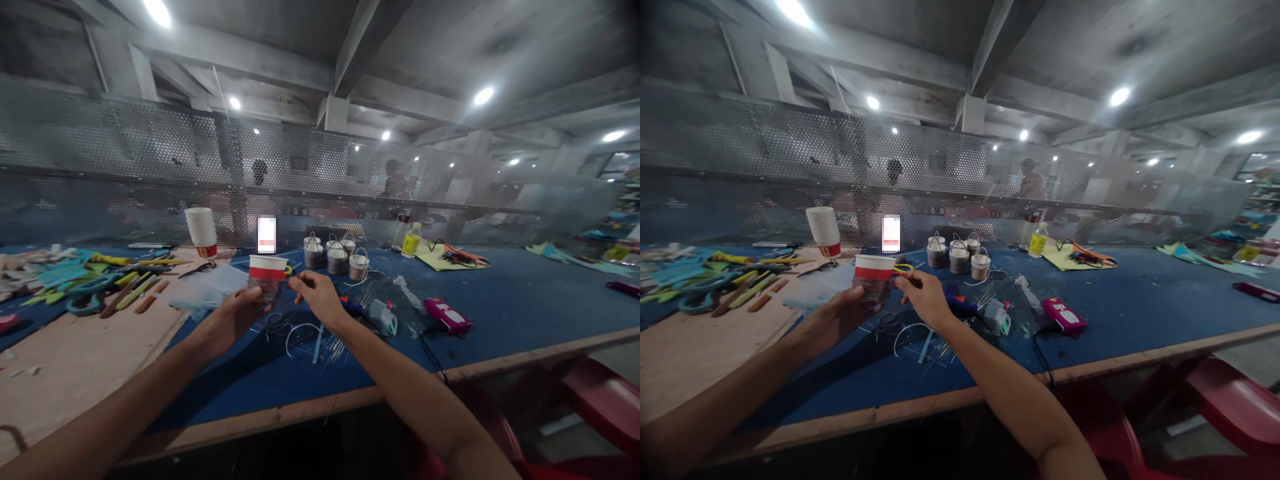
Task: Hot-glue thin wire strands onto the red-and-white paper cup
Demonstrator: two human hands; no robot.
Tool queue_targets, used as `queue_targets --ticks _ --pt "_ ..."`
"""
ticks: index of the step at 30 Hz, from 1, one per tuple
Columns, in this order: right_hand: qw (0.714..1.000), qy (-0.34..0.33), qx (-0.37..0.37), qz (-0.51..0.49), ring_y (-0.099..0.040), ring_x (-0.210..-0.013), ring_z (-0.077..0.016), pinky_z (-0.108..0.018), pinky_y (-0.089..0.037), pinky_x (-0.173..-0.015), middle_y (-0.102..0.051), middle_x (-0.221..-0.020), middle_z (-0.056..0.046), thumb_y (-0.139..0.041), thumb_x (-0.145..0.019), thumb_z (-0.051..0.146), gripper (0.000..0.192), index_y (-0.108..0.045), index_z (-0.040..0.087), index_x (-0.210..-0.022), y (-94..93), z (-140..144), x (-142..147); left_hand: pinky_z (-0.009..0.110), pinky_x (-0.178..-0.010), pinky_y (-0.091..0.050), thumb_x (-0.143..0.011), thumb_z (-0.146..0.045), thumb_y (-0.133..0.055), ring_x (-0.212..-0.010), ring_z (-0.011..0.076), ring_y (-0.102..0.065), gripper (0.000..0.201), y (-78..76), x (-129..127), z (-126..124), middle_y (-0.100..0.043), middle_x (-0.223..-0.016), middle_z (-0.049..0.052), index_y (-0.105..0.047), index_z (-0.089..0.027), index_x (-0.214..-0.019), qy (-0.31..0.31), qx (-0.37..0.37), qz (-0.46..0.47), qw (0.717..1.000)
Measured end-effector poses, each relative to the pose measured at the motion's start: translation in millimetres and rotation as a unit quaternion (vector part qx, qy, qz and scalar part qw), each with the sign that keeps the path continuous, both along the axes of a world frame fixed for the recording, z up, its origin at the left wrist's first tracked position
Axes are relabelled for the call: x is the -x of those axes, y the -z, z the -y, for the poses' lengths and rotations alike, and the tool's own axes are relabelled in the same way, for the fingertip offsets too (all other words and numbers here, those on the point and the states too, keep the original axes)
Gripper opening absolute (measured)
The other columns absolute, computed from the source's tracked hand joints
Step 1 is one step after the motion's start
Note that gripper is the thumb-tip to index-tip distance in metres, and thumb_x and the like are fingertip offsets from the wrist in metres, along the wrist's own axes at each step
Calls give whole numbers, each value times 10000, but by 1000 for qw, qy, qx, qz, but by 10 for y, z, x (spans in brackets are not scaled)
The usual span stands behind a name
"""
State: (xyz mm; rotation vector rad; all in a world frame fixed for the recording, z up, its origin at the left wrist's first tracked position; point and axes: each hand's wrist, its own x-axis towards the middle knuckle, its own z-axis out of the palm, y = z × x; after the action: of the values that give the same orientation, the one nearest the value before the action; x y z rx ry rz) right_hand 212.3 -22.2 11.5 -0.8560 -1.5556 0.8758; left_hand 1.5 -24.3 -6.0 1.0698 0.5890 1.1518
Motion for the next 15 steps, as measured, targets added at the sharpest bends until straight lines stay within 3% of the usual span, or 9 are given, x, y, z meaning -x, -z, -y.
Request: queue_targets --ticks 15 --pt "1000 -5 16 5 -588 -592 -124 -252 -460 -678 -598 -592 40 -649 -912 311 182 -675 176 -792 -16 5 11 369 -974 -543 -914 -326 -710 -1257 307 -667 411 -79 -35 89 -748 -1357 113 -752 -189 -1300 52 13 18 998"
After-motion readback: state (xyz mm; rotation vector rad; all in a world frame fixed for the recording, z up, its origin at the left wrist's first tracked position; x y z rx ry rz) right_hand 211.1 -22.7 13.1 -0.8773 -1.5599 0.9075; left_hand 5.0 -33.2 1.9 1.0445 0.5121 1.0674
